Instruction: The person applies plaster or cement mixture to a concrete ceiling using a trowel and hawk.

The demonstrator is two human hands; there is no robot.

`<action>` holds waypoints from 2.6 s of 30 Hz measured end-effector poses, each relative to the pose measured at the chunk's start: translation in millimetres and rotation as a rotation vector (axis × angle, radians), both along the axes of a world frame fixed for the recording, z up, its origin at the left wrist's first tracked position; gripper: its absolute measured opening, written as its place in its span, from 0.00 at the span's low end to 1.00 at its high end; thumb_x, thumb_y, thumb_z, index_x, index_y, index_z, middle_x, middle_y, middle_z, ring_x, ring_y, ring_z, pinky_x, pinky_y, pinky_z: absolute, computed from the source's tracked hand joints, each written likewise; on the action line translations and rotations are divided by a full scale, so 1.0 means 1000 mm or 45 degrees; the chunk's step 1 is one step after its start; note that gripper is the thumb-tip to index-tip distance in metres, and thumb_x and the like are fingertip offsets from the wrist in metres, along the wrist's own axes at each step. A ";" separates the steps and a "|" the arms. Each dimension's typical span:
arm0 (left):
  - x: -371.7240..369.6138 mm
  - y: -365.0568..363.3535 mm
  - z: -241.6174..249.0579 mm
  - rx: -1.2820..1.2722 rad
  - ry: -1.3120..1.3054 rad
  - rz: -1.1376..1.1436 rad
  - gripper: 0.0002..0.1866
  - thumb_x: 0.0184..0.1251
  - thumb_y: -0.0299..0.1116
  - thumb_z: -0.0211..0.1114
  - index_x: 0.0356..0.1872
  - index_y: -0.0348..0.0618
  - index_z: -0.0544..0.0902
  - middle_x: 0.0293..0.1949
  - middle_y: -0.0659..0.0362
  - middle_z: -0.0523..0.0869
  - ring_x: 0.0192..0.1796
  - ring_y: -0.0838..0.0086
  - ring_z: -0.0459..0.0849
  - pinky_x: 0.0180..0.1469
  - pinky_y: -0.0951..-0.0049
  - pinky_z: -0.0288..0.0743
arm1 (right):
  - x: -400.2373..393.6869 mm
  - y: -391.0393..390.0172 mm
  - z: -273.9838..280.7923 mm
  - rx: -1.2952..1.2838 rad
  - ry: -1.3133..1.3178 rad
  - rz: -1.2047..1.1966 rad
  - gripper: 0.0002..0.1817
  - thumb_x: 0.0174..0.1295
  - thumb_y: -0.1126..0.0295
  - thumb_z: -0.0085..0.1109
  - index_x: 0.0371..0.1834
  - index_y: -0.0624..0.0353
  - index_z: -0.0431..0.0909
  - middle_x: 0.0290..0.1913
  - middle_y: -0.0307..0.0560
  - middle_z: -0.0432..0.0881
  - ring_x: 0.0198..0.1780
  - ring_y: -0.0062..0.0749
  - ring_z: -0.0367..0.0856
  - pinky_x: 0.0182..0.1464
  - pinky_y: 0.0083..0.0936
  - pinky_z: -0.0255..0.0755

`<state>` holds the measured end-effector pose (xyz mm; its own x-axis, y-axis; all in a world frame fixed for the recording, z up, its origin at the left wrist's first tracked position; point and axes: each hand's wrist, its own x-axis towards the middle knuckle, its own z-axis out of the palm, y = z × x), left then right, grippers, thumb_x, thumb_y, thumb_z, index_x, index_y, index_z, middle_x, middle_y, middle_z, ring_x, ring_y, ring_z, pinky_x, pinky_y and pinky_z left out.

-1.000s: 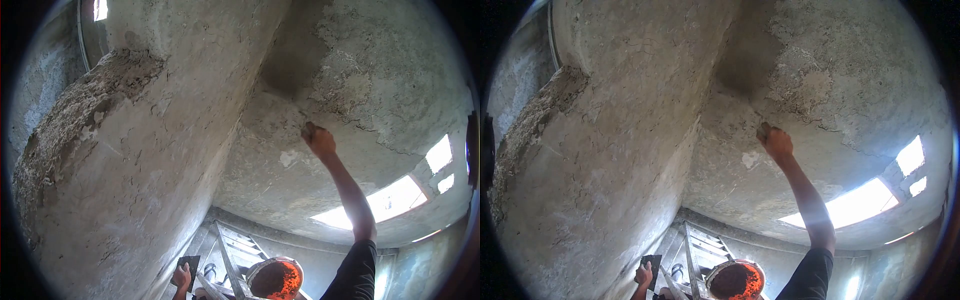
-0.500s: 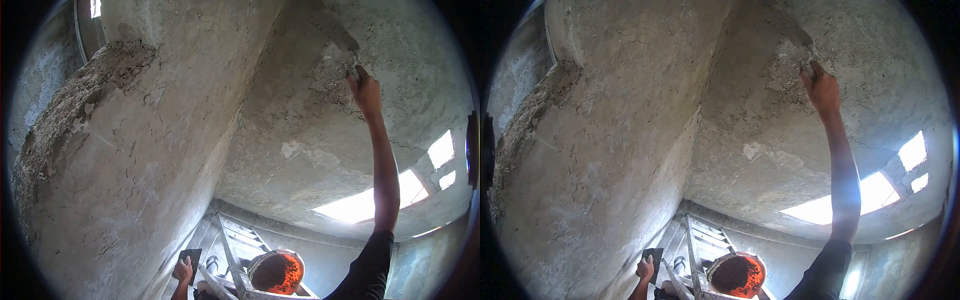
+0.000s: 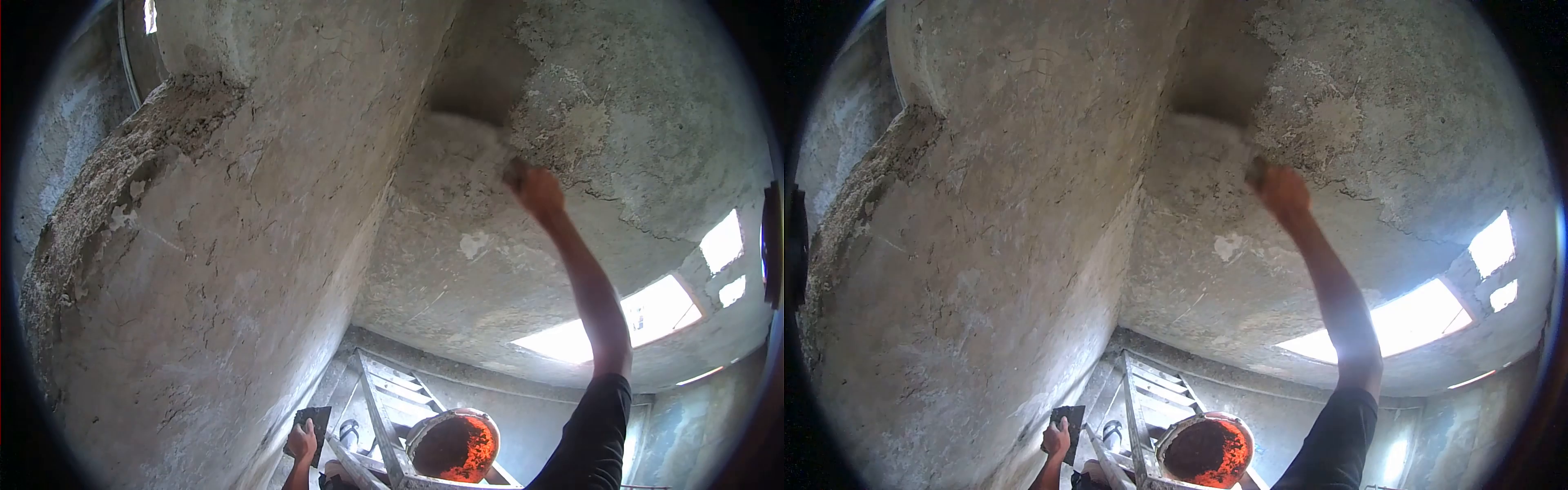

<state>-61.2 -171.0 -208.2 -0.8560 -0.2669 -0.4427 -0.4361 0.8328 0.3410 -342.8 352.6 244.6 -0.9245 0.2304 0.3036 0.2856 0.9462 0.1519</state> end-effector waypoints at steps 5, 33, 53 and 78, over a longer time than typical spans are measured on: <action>0.001 -0.004 0.004 -0.024 0.038 -0.040 0.28 0.64 0.56 0.52 0.33 0.35 0.82 0.34 0.42 0.84 0.38 0.48 0.83 0.42 0.54 0.75 | -0.004 0.014 0.098 0.016 0.534 0.085 0.22 0.62 0.51 0.54 0.55 0.51 0.75 0.28 0.55 0.83 0.29 0.44 0.84 0.34 0.41 0.78; 0.009 -0.014 -0.007 -0.026 -0.024 -0.057 0.31 0.64 0.57 0.50 0.41 0.34 0.81 0.38 0.40 0.84 0.43 0.47 0.82 0.47 0.53 0.75 | -0.005 -0.003 0.123 0.087 0.561 0.125 0.24 0.63 0.50 0.53 0.51 0.59 0.77 0.23 0.55 0.82 0.25 0.41 0.83 0.33 0.38 0.79; -0.011 -0.002 0.006 -0.073 -0.141 -0.078 0.33 0.65 0.57 0.49 0.46 0.31 0.80 0.44 0.40 0.83 0.48 0.51 0.82 0.52 0.57 0.73 | 0.048 0.037 -0.110 -0.136 -0.032 -0.115 0.16 0.59 0.55 0.57 0.47 0.47 0.73 0.33 0.55 0.81 0.37 0.54 0.81 0.39 0.49 0.75; -0.008 -0.006 0.005 -0.077 -0.090 -0.041 0.30 0.64 0.57 0.50 0.39 0.34 0.82 0.37 0.40 0.84 0.43 0.48 0.83 0.46 0.53 0.74 | 0.023 0.023 -0.109 -0.061 -0.132 -0.040 0.16 0.60 0.53 0.55 0.46 0.49 0.73 0.31 0.57 0.81 0.36 0.55 0.82 0.38 0.49 0.76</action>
<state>-69.4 -177.5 -203.1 -0.8320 -0.2676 -0.4860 -0.4296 0.8651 0.2590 -319.3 375.5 135.8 -0.9425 0.2715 0.1948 0.3002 0.9441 0.1366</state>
